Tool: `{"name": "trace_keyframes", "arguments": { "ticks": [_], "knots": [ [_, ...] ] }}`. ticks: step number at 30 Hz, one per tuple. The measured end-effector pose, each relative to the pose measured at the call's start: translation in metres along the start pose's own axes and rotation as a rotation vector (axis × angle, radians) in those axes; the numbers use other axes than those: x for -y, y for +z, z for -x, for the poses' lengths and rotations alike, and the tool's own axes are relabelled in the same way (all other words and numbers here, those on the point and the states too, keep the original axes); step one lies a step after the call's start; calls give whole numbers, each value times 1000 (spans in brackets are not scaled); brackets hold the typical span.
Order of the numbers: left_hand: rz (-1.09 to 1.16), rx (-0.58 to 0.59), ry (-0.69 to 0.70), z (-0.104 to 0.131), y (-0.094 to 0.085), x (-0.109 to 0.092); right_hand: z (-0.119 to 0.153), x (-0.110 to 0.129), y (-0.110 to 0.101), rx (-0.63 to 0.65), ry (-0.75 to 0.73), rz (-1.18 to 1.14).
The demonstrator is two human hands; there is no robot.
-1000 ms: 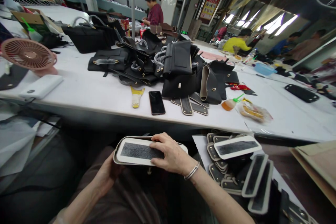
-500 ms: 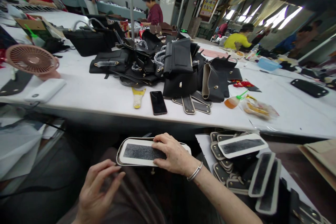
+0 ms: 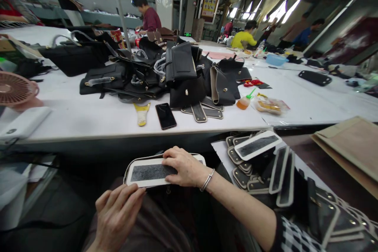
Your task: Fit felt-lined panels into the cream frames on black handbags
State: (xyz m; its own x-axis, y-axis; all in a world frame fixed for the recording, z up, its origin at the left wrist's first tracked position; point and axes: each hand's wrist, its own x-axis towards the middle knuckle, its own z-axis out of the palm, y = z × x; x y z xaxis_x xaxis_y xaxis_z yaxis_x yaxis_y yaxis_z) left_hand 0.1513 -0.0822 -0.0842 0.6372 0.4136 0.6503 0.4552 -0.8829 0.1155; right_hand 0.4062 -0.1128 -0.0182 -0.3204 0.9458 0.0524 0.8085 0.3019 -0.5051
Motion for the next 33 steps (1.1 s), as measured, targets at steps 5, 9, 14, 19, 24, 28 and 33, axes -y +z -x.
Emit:
{"name": "trace_keyframes", "arguments": {
  "ticks": [5,9,14,19,24,28,33],
  "knots": [
    [-10,-11,-21,4,-2,1,0,-1,1,-16,-14,-6],
    [35,39,-42,4,-3,-1,1,1,-1,-18,-6,4],
    [206,67,-215,-2,-1,-10,0,2,-2,8,5,48],
    [293,79,-200,-14,-3,-14,1,5,-3,36,-3,103],
    [364,144,-177,-26,-12,-11,-5,20,-1,74,-41,133],
    [398,87,-221,-24,-4,-13,-21,28,18,-33,-44,-176],
    [408,38,-199,-24,-1,-12,-42,30,37,-12,-78,-108]
  ]
}}
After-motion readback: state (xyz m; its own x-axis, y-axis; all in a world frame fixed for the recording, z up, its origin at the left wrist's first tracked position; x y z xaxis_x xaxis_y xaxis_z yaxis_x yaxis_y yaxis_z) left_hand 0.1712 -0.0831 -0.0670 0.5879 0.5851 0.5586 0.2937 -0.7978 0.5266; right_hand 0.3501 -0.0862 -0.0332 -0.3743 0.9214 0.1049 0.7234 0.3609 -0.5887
